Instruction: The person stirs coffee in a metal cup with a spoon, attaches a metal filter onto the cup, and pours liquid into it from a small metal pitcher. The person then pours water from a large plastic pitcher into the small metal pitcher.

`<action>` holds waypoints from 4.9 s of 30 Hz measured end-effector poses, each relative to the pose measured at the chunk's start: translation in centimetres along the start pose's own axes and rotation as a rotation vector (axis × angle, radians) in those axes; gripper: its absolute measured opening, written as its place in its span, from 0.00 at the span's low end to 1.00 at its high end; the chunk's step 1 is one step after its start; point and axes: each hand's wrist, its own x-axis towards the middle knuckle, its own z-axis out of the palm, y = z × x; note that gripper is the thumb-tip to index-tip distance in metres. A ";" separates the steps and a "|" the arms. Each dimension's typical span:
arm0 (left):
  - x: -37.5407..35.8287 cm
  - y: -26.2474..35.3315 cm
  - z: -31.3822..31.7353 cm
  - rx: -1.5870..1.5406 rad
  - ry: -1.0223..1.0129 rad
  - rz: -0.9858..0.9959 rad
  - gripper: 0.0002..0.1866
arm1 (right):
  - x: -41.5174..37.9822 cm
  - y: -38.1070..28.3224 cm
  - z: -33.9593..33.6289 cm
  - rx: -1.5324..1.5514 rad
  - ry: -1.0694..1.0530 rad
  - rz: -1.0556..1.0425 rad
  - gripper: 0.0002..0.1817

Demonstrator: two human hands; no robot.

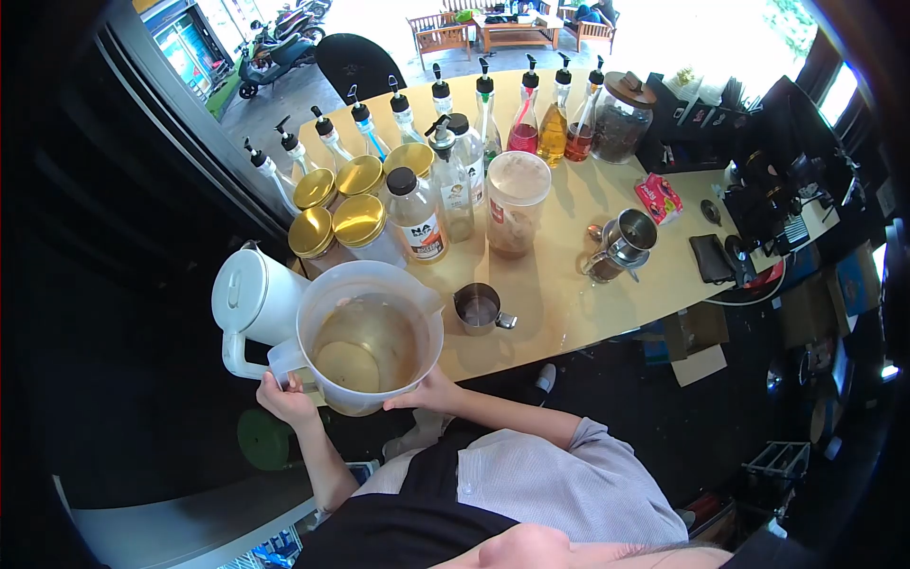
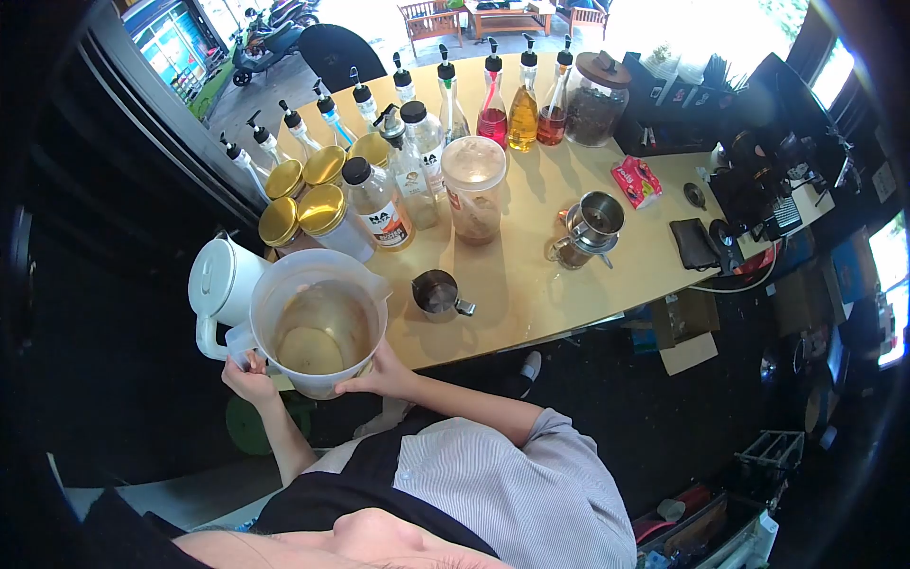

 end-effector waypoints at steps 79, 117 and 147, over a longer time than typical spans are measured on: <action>0.0 5.8 4.3 0.158 -0.166 0.085 0.23 | -0.4 1.1 -0.6 0.025 -0.023 0.129 0.62; -0.1 5.6 4.6 0.244 -0.130 0.161 0.24 | -0.8 1.1 -0.4 0.106 -0.010 0.151 0.61; -0.2 5.9 5.2 0.273 -0.144 0.176 0.22 | -0.7 1.1 -0.7 0.114 -0.012 0.158 0.60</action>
